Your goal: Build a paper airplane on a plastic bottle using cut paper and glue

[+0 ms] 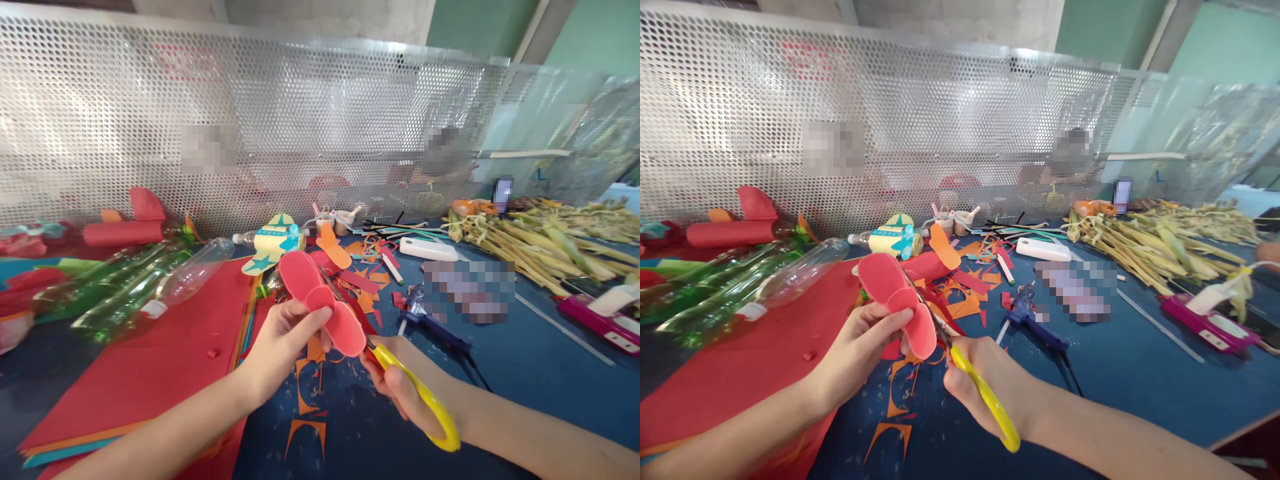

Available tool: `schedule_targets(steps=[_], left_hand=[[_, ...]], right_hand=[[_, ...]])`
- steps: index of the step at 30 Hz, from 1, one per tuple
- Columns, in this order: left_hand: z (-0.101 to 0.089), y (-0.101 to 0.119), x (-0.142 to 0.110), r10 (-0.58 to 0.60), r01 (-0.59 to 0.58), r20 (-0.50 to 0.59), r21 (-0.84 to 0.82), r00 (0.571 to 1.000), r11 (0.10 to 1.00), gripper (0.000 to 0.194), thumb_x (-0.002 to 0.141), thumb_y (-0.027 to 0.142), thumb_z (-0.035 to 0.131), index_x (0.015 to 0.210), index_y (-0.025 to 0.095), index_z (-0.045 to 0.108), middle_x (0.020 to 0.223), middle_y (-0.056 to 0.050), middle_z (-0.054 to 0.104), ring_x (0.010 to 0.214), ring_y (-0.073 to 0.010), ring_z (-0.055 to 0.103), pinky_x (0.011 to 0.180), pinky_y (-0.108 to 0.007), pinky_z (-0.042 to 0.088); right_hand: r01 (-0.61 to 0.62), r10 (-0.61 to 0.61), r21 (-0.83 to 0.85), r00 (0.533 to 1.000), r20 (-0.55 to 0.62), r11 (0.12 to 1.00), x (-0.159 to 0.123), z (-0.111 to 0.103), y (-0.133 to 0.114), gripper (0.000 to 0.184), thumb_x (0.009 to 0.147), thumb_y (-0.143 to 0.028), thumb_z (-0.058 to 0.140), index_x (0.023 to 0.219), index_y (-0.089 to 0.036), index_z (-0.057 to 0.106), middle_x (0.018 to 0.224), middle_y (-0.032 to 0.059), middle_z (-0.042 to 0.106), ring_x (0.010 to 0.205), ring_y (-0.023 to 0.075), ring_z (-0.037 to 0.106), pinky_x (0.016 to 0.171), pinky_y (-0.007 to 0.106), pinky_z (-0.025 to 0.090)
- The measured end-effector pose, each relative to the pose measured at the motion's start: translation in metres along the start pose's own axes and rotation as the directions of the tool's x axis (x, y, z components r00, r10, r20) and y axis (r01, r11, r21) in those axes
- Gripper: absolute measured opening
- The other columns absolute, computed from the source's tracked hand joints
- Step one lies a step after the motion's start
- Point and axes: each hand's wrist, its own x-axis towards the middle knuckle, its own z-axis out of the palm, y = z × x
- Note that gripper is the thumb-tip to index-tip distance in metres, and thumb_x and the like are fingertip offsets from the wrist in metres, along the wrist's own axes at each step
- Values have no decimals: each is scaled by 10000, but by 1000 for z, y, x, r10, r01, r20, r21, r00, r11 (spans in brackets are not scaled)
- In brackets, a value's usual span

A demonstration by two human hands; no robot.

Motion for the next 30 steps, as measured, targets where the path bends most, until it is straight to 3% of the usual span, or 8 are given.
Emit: schedule_targets(steps=[18,24,30], left_hand=[[-1,2,1,-23,22,-32,-9,999,1000,264,792,360,643,608,171,663,516,12,581,537,-110,530,603,-224,444],[-5,-2,2,-43,40,-139,-24,989,999,239,727,375,696,609,170,666,541,26,556,498,-83,458,515,-208,381],[-6,-4,3,-55,46,-181,-56,982,997,276,699,383,713,552,169,619,538,37,526,503,-82,446,530,-214,379]], right_hand=[[45,-45,-32,999,-8,998,0,0,3,640,794,-806,117,659,-215,322,523,-66,281,435,77,251,407,238,191],[85,-90,-73,994,-57,994,-1,4,13,626,818,-784,152,639,-207,318,592,-41,334,494,87,273,454,257,199],[37,-41,-77,998,-55,996,1,6,15,647,786,-816,123,636,-214,308,507,-69,274,436,77,248,429,254,170]])
